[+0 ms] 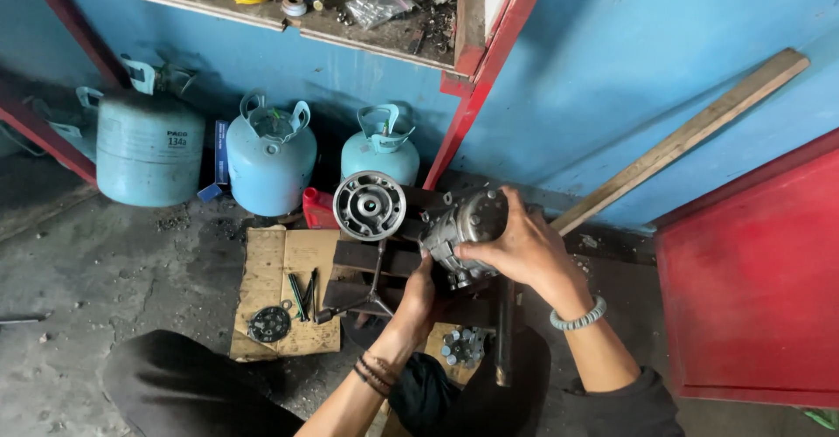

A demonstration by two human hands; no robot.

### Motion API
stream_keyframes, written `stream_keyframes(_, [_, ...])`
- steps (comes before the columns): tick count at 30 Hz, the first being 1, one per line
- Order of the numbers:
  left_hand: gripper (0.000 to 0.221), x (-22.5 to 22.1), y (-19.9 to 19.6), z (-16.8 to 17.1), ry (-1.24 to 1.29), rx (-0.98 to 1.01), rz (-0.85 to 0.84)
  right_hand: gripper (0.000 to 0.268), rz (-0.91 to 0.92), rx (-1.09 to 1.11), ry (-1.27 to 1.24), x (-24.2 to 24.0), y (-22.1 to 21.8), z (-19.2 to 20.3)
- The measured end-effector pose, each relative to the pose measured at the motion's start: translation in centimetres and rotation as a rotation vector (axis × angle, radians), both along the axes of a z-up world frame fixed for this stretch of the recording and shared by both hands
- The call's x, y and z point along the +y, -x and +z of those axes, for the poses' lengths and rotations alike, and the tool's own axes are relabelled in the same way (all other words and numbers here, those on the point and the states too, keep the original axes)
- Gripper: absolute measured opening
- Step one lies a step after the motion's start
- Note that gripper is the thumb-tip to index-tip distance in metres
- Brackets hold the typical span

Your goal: Disassembling and reassembling an automotive AC compressor on a workshop floor

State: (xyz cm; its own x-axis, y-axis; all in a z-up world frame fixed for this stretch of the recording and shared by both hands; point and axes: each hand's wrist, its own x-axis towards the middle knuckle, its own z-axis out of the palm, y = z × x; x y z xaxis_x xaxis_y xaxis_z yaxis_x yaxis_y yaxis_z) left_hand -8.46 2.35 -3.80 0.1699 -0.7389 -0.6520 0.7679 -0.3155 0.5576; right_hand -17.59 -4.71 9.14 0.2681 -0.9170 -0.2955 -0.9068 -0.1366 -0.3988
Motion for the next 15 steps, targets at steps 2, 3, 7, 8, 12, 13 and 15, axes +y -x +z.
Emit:
stream_keyframes(2, [0.077, 1.0, -0.1, 2.0, 0.026, -0.106, -0.055, 0.109, 0.003, 0.025, -0.001, -0.6, 0.0, -0.6])
stream_keyframes(3, [0.075, 1.3, -0.2, 2.9, 0.058, -0.210, -0.104, 0.109, 0.013, 0.052, 0.004, -1.1, 0.0, -0.9])
stream_keyframes(7, [0.094, 1.2, -1.9, -2.7, -0.007, -0.355, -0.370, 0.112, 0.003, 0.078, -0.021, -1.6, 0.8, -2.0])
stream_keyframes(8, [0.094, 1.9, -2.8, -2.5, 0.032, -0.462, -0.475, 0.111, 0.073, -0.003, 0.081, -1.7, 1.2, -2.5])
stream_keyframes(12, [0.060, 4.3, -5.3, 1.5, 0.097, -0.523, -0.671, 0.128, 0.140, 0.099, 0.126, -1.7, 0.8, -3.5])
stream_keyframes(13, [0.060, 4.4, -5.8, 2.5, 0.089, -0.524, -0.668, 0.128, 0.145, 0.096, 0.121, -1.4, 0.4, -3.4])
stream_keyframes(15, [0.062, 4.7, -6.6, 4.4, 0.238, -0.659, -0.766, 0.127, 0.126, 0.189, 0.173, -0.7, -0.2, -3.1])
